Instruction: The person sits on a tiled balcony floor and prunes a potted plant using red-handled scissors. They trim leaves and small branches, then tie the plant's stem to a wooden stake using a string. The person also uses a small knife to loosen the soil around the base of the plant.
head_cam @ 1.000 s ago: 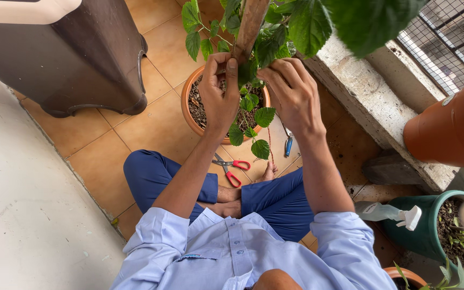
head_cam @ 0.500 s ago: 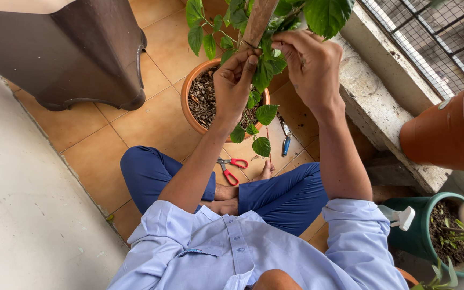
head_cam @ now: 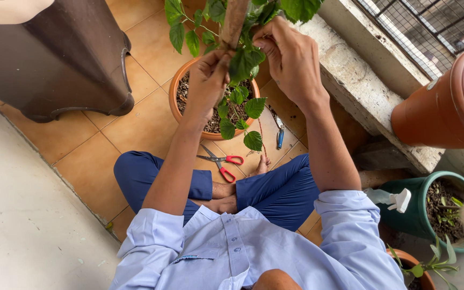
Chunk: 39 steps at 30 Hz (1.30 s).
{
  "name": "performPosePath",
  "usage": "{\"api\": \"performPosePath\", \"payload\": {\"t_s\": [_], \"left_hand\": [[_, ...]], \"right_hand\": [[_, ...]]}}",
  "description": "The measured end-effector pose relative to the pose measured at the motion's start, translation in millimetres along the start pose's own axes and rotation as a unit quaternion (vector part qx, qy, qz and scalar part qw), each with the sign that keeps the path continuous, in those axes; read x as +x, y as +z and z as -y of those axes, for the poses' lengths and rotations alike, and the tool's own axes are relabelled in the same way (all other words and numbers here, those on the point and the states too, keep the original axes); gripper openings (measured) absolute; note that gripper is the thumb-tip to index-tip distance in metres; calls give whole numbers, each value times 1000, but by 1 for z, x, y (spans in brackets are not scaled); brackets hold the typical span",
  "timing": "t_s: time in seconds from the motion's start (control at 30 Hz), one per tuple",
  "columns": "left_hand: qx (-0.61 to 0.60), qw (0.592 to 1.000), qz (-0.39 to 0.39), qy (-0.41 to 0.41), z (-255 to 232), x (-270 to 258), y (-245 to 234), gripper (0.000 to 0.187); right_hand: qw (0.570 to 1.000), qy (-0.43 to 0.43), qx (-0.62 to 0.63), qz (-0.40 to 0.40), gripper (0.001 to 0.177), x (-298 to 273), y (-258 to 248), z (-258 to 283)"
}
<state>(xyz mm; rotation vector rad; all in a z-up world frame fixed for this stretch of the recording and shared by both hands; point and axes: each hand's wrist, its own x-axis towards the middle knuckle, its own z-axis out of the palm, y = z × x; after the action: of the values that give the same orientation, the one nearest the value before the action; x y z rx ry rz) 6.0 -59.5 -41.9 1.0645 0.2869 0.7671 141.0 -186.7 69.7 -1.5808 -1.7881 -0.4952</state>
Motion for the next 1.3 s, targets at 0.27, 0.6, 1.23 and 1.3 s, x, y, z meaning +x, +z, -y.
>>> {"api": "performPosePath", "payload": {"t_s": [0.27,0.6,1.23,1.3], "left_hand": [[137,988,11,67,-10,-11,-22,19],[329,935,-30,128,-27,-32,-7,21],[683,581,4,443,-73,-47,22,9],[689,596,-3,413,-72,-53,22,11]], "right_hand": [[989,122,73,-47,4,-44,15,-22],[963,153,171,-142,15,-80,54,-39],[982,-2,-8,-189,26,-37,60,-15],[977,-31,-53,-203,28,-45,68,-17]]}}
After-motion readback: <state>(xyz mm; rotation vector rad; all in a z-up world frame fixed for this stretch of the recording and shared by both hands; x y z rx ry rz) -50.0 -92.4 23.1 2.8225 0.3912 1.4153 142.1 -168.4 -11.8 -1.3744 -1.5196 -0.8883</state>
